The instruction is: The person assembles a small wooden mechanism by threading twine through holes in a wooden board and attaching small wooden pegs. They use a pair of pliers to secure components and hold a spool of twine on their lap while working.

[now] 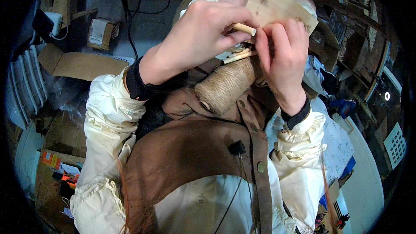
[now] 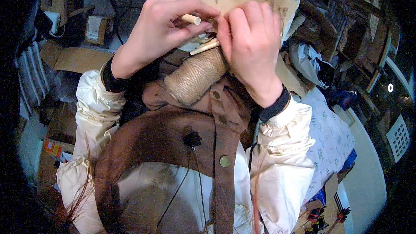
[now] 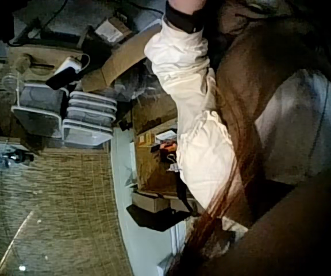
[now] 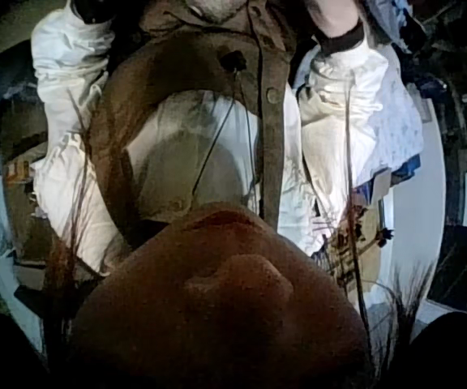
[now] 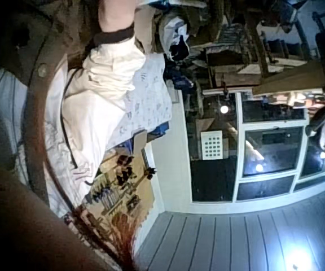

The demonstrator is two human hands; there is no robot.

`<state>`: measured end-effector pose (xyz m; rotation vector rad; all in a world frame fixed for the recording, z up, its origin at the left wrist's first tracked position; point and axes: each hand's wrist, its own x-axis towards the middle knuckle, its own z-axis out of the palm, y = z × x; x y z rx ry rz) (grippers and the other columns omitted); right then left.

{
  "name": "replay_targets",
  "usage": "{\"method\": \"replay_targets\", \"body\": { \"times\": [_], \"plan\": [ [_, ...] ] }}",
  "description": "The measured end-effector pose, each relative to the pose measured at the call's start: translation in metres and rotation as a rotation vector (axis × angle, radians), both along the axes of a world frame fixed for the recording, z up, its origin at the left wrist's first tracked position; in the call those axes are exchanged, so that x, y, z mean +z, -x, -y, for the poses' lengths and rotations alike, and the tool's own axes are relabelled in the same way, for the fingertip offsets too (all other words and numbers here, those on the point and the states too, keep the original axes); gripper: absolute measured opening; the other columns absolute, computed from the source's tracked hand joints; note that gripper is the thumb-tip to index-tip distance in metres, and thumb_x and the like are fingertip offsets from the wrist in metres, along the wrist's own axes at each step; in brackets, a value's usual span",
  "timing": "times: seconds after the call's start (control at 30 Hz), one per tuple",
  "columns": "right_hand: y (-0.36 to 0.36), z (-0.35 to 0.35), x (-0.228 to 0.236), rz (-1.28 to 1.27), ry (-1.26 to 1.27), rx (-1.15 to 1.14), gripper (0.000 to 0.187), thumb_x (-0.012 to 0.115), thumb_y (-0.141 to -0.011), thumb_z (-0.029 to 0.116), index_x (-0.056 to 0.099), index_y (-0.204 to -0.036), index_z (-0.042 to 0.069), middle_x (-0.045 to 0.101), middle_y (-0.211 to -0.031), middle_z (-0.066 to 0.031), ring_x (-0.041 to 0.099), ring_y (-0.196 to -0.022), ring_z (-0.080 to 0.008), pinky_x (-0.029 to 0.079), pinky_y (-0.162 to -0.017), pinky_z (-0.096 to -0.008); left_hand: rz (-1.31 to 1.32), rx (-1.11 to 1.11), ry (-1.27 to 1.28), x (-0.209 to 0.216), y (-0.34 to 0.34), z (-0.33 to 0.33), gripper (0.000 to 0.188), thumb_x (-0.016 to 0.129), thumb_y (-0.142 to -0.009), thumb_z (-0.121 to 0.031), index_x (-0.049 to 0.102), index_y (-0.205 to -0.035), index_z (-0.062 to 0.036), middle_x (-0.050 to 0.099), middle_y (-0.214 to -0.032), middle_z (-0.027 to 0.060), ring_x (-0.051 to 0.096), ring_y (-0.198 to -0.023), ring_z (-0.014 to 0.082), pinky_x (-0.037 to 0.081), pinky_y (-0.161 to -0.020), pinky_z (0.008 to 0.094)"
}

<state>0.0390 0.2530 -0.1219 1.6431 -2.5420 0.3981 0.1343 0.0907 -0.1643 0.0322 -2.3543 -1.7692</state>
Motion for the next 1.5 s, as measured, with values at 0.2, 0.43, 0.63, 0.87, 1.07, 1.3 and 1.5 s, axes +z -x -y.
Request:
{"method": "replay_targets", "body": {
  "times": [0.2, 0.43, 0.63, 0.87, 1.07, 1.3, 1.5],
  "plan": [
    [-0.005, 0.000, 0.013, -0.099, -0.076, 0.046, 0.016, 0.069, -0.074, 0.018, 0.055, -0.078, 0.011, 0.051, -0.081, -0.0034, 0.050, -0.077, -0.0228, 0.036, -0.066, -0.0354, 0.001, 0.018, 0.012, 0.000, 0.000, 0.000, 0.025, 0.071, -0.078, -0.004, 0.068, -0.102, -0.0054, 0.069, -0.087, 0.0078, 0.067, -0.073, 0.0113, 0.055, -0.064, 0.0244],
    [-0.001, 0.000, 0.006, -0.143, -0.085, 0.066, 0.017, 0.068, -0.072, 0.017, 0.053, -0.077, 0.010, 0.048, -0.078, -0.0048, 0.048, -0.074, -0.0229, 0.035, -0.064, -0.0358, 0.007, -0.007, 0.009, 0.000, 0.001, -0.001, 0.028, 0.071, -0.078, -0.004, 0.066, -0.105, -0.0050, 0.068, -0.086, 0.0078, 0.065, -0.071, 0.0107, 0.054, -0.064, 0.0248],
    [-0.022, 0.007, 0.002, 0.044, -0.053, -0.217, 0.018, 0.066, -0.070, 0.012, 0.050, -0.076, 0.007, 0.047, -0.076, -0.0087, 0.048, -0.074, -0.0272, 0.035, -0.064, -0.0382, 0.008, 0.063, -0.056, 0.005, 0.001, -0.004, 0.039, 0.073, -0.076, -0.003, 0.062, -0.113, -0.0069, 0.057, -0.075, 0.0038, 0.053, -0.064, 0.0067, 0.050, -0.060, 0.0220],
    [0.005, -0.007, 0.014, 0.012, -0.002, 0.141, 0.017, 0.063, -0.068, 0.014, 0.059, -0.084, 0.010, 0.055, -0.086, -0.0020, 0.052, -0.081, -0.0211, 0.040, -0.068, -0.0340, 0.003, 0.051, -0.062, 0.004, 0.001, -0.002, 0.046, 0.075, -0.073, -0.005, 0.061, -0.117, -0.0088, 0.049, -0.071, 0.0022, 0.046, -0.061, 0.0065, 0.043, -0.056, 0.0214],
    [0.032, 0.006, 0.032, -0.150, -0.172, 0.563, 0.016, 0.059, -0.066, 0.018, 0.059, -0.080, 0.011, 0.050, -0.081, -0.0002, 0.053, -0.084, -0.0170, 0.041, -0.068, -0.0297, 0.002, 0.064, -0.041, 0.007, 0.002, -0.002, 0.051, 0.074, -0.074, -0.004, 0.058, -0.122, -0.0101, 0.042, -0.070, 0.0011, 0.041, -0.060, 0.0069, 0.040, -0.053, 0.0221],
    [0.017, 0.006, 0.016, -0.098, -0.176, 0.256, 0.015, 0.062, -0.068, 0.015, 0.050, -0.075, 0.008, 0.049, -0.077, -0.0053, 0.052, -0.076, -0.0216, 0.038, -0.065, -0.0331, 0.035, 0.054, -0.036, 0.008, 0.004, -0.002, 0.052, 0.074, -0.074, -0.006, 0.058, -0.122, -0.0114, 0.041, -0.071, 0.0011, 0.040, -0.059, 0.0073, 0.038, -0.053, 0.0216],
    [-0.017, 0.002, 0.007, 0.255, -0.073, -0.254, 0.018, 0.069, -0.069, 0.011, 0.052, -0.076, 0.007, 0.053, -0.075, -0.0086, 0.053, -0.074, -0.0273, 0.038, -0.066, -0.0378, 0.026, 0.071, -0.072, 0.000, 0.002, -0.002, 0.051, 0.076, -0.074, -0.008, 0.058, -0.122, -0.0114, 0.043, -0.072, 0.0019, 0.042, -0.061, 0.0057, 0.041, -0.053, 0.0215]
  ]
}}
